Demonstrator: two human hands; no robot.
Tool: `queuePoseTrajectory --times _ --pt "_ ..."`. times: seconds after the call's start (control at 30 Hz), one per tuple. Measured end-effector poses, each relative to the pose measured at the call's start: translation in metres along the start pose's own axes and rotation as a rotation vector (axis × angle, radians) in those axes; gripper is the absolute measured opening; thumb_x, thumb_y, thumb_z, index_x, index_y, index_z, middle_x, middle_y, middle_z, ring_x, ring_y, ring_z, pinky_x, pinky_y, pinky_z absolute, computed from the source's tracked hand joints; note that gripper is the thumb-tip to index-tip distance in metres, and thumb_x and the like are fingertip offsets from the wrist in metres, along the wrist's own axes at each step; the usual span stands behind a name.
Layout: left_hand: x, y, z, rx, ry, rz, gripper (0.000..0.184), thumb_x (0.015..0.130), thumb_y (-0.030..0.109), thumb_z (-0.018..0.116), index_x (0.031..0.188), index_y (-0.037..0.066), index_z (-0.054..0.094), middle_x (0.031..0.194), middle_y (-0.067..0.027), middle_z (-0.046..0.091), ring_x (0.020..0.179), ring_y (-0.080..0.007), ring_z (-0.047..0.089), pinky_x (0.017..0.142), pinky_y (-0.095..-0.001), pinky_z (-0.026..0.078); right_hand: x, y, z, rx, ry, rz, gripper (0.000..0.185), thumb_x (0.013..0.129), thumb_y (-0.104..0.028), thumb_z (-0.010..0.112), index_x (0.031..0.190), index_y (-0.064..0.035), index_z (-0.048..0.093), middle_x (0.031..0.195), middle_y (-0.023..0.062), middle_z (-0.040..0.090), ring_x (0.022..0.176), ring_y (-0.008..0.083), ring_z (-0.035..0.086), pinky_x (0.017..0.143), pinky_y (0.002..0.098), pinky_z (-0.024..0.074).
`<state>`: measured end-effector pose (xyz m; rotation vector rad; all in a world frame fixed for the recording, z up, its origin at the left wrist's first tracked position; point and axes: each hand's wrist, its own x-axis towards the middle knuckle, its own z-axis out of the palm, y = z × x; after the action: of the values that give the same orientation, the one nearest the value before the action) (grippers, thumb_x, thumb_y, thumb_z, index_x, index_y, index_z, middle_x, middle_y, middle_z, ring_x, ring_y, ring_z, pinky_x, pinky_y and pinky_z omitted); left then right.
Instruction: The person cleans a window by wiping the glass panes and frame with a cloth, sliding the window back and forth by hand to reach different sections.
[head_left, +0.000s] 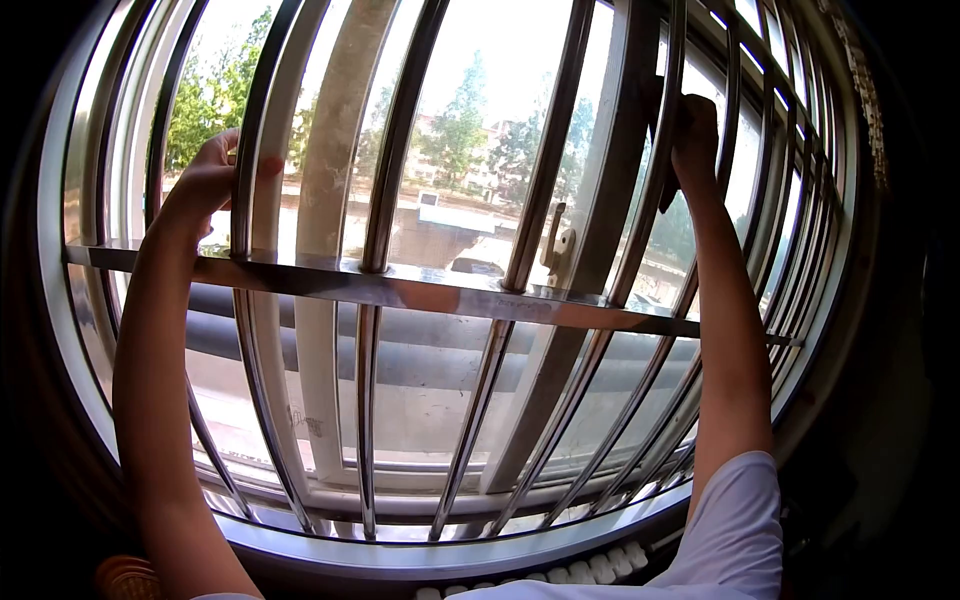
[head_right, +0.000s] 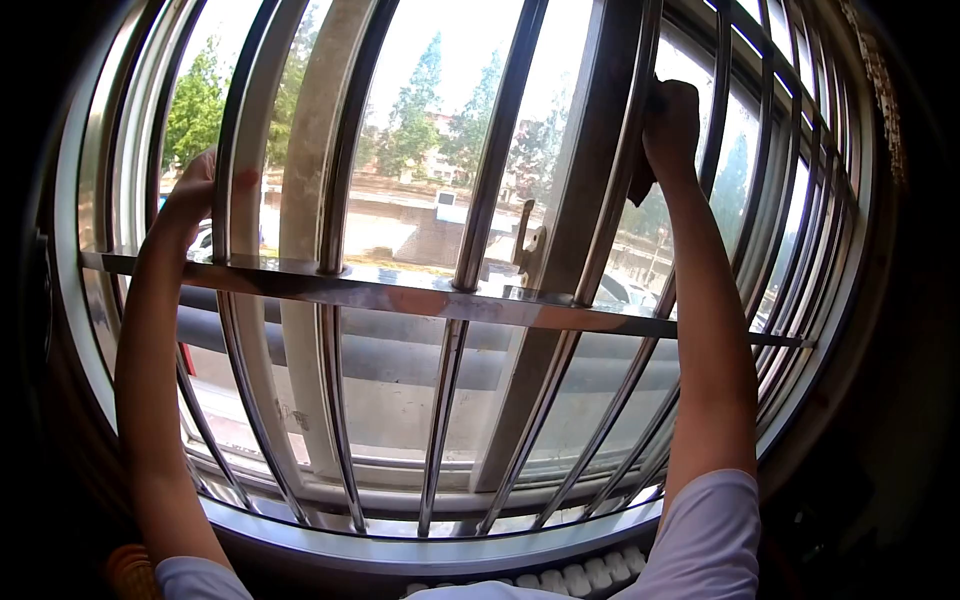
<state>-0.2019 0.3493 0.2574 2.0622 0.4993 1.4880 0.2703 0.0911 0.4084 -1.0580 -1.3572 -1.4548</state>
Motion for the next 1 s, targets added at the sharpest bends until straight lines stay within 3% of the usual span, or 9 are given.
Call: queuePoseTrajectory --times 0.03,0.07,0.17,0.3,0.43,0.57,0.63,0.77,1.0 --pt "-0.001 0.000 0.000 -0.002 0.024 -0.060 0.086 0.067 0.050 0.085 0.127 -0.001 0.049 0.094 -0.0118 0.066 0.084 -0.0178 0.065 0.072 -0.0328 0.054 -0.012 0.004 0.002 0.229 -0.153 0.182 0.022 0.086 -0.012 0.066 0.105 -0.0025 0.064 0.107 0.0109 0.052 0.097 0.0247 0.058 0.086 0.0341 0.0465" --pt "-0.001 0.000 -0.001 -0.002 0.050 -0.118 0.092 0.065 0.050 0.085 0.130 -0.001 0.046 0.093 -0.0126 0.066 0.082 -0.0189 0.066 0.070 -0.0339 0.055 -0.027 0.001 0.006 0.158 -0.132 -0.112 0.023 0.088 -0.014 0.065 0.109 -0.0025 0.064 0.104 0.0088 0.051 0.094 0.0241 0.059 0.085 0.0330 0.0463" --pt "0.002 -0.008 -0.002 -0.013 0.082 -0.078 0.098 0.062 0.051 0.087 0.133 -0.002 0.043 0.092 -0.0129 0.066 0.079 -0.0196 0.066 0.069 -0.0353 0.056 -0.030 -0.035 -0.027 -0.219 -0.263 -0.094 0.023 0.085 -0.011 0.066 0.109 -0.0108 0.067 0.102 0.0073 0.051 0.088 0.0253 0.061 0.078 0.0336 0.0498" --pt "-0.005 0.005 0.002 -0.014 0.144 -0.178 0.085 0.064 0.044 0.086 0.126 0.002 0.048 0.097 -0.0136 0.066 0.083 -0.0225 0.066 0.075 -0.0375 0.054 -0.021 -0.027 -0.031 -0.329 -0.026 0.024 0.022 0.082 -0.009 0.064 0.103 -0.0120 0.069 0.101 0.0110 0.055 0.095 0.0311 0.060 0.084 0.0391 0.0498" --pt "-0.008 0.007 0.003 -0.030 0.154 -0.202 0.081 0.064 0.041 0.086 0.125 0.003 0.048 0.098 -0.0139 0.065 0.086 -0.0225 0.065 0.079 -0.0387 0.053 -0.053 -0.016 -0.015 -0.057 -0.287 -0.064 0.019 0.083 -0.008 0.058 0.101 -0.0072 0.065 0.106 0.0148 0.054 0.098 0.0359 0.060 0.083 0.0430 0.0501" --pt "-0.005 -0.002 0.002 -0.043 0.192 -0.163 0.080 0.064 0.039 0.085 0.125 0.004 0.047 0.095 -0.0124 0.065 0.083 -0.0200 0.063 0.076 -0.0368 0.051 -0.062 -0.045 -0.051 -0.437 -0.458 -0.054 0.017 0.085 -0.010 0.060 0.101 -0.0085 0.067 0.106 0.0130 0.053 0.091 0.0317 0.062 0.079 0.0423 0.0524" --pt "-0.005 -0.003 0.003 -0.003 0.189 -0.148 0.073 0.069 0.044 0.082 0.122 0.005 0.051 0.091 -0.0073 0.065 0.078 -0.0145 0.062 0.070 -0.0310 0.051 -0.057 -0.042 -0.051 -0.456 -0.434 -0.068 0.017 0.086 -0.013 0.062 0.102 -0.0091 0.066 0.105 0.0129 0.053 0.090 0.0322 0.063 0.079 0.0417 0.0526" --pt "-0.004 -0.004 0.002 -0.016 0.177 -0.147 0.076 0.067 0.044 0.082 0.123 0.005 0.050 0.096 -0.0096 0.064 0.084 -0.0174 0.062 0.075 -0.0356 0.050 -0.058 -0.031 -0.011 -0.178 -0.244 0.055 0.028 0.087 -0.016 0.062 0.114 -0.0090 0.063 0.111 0.0145 0.050 0.092 0.0382 0.062 0.078 0.0451 0.0519" --pt "-0.002 -0.006 0.001 -0.010 0.183 -0.146 0.078 0.066 0.044 0.083 0.125 0.006 0.049 0.096 -0.0099 0.064 0.084 -0.0181 0.063 0.077 -0.0355 0.050 -0.098 -0.058 -0.053 -0.484 -0.478 -0.248 0.029 0.078 -0.006 0.064 0.106 -0.0139 0.063 0.106 0.0093 0.049 0.087 0.0306 0.064 0.073 0.0421 0.0558"
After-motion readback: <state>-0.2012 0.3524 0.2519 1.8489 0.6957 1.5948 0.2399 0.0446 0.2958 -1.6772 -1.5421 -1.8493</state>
